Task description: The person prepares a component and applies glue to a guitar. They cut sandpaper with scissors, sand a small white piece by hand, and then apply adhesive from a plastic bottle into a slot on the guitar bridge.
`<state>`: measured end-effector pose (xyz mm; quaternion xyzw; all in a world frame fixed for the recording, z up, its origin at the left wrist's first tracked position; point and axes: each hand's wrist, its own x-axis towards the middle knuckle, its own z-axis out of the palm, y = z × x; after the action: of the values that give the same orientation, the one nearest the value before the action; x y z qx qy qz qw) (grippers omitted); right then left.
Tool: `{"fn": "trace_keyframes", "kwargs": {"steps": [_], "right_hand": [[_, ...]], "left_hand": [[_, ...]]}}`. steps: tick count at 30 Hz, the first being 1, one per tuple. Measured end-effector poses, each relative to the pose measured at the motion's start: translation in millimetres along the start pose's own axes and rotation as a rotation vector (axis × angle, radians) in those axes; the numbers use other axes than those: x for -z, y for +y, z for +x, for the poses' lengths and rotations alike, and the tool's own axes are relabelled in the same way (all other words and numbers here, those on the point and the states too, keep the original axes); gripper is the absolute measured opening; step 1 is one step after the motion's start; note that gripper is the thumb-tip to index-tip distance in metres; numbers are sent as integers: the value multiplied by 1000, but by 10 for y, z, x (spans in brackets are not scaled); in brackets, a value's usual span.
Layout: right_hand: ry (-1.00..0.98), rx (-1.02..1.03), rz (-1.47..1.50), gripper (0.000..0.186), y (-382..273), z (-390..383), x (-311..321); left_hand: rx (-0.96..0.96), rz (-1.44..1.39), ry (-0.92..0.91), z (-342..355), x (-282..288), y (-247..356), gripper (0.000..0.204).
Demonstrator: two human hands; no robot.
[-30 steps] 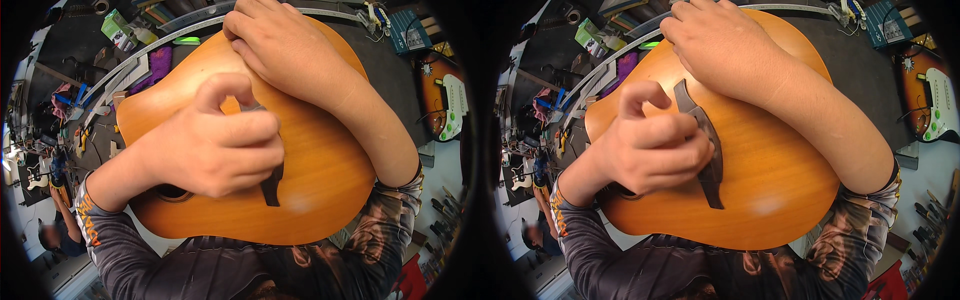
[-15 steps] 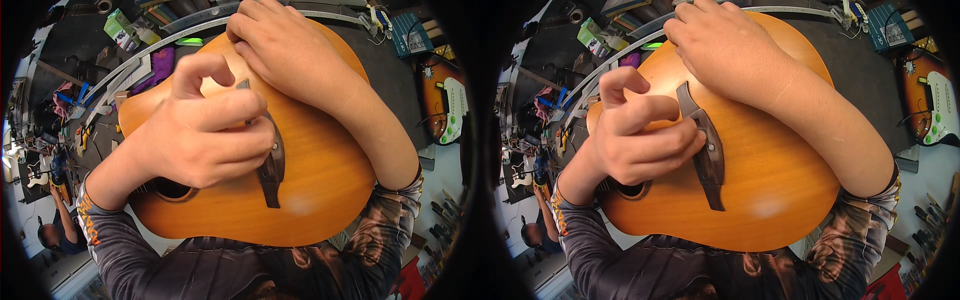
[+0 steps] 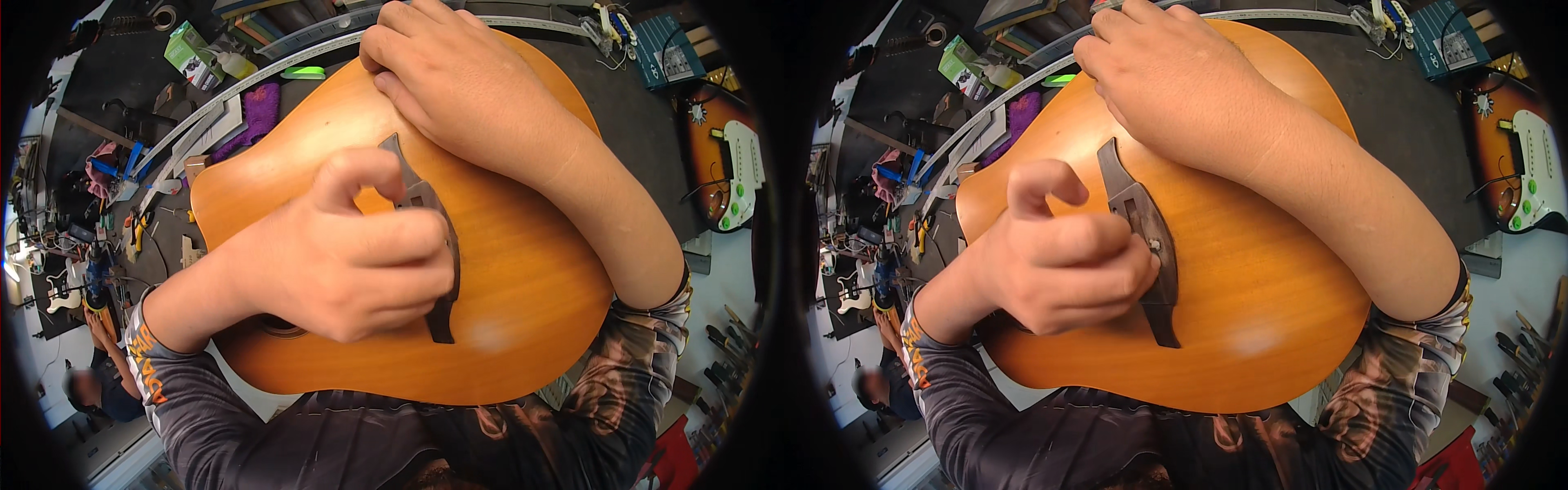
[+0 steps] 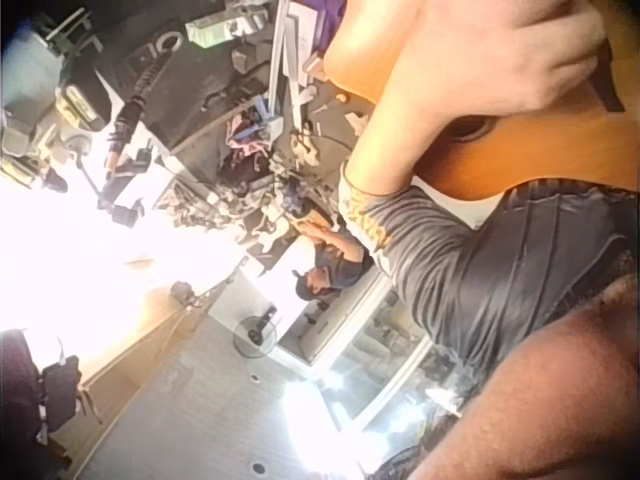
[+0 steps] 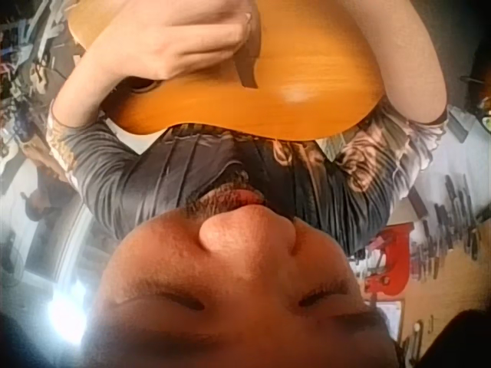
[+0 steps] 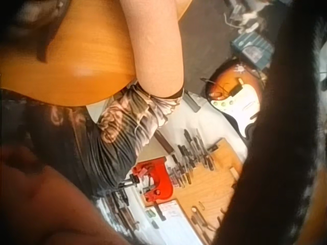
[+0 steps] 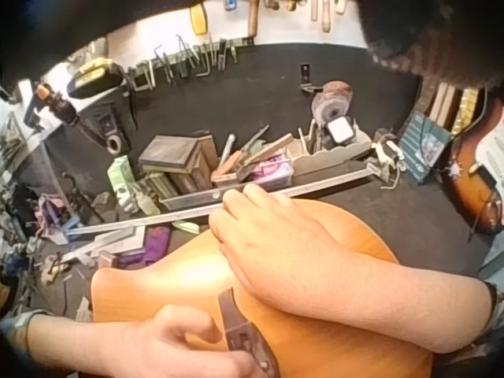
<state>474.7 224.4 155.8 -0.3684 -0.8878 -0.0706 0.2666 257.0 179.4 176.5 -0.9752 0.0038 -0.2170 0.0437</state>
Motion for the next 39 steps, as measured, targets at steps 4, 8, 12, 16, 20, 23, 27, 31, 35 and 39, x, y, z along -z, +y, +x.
{"fn": "trace_keyframes", "kwargs": {"steps": [4, 8, 12, 16, 20, 23, 27, 31, 35, 39], "right_hand": [[-13, -3, 15, 14, 5, 0, -1], [15, 20, 6, 14, 6, 1, -11], [1, 7, 14, 14, -1, -2, 6], [1, 12, 3, 14, -2, -5, 6], [-10, -5, 44, 13, 21, -9, 2], [-3, 15, -9, 13, 3, 16, -8], [1, 21, -4, 14, -18, 8, 27], [-40, 4, -4, 16, -1, 10, 29], [-20, 25, -12, 15, -5, 15, 16], [-85, -31, 51, 15, -2, 32, 39]], "left_hand": [[24, -13, 45, 12, -29, -7, 15], [21, -10, 32, 26, -31, 29, 12], [0, -7, 29, 24, -25, -14, 11], [-37, -14, 12, 34, -1, -28, 12], [-44, 15, 7, 43, -3, -98, 14], [-26, -1, 17, 22, -32, 10, 16], [12, 101, 47, -10, -34, -82, 24], [18, 79, 205, -4, -23, -218, 25], [-18, 14, 94, -21, -106, 7, 19], [-20, 59, 42, -10, -13, -81, 16]]}}
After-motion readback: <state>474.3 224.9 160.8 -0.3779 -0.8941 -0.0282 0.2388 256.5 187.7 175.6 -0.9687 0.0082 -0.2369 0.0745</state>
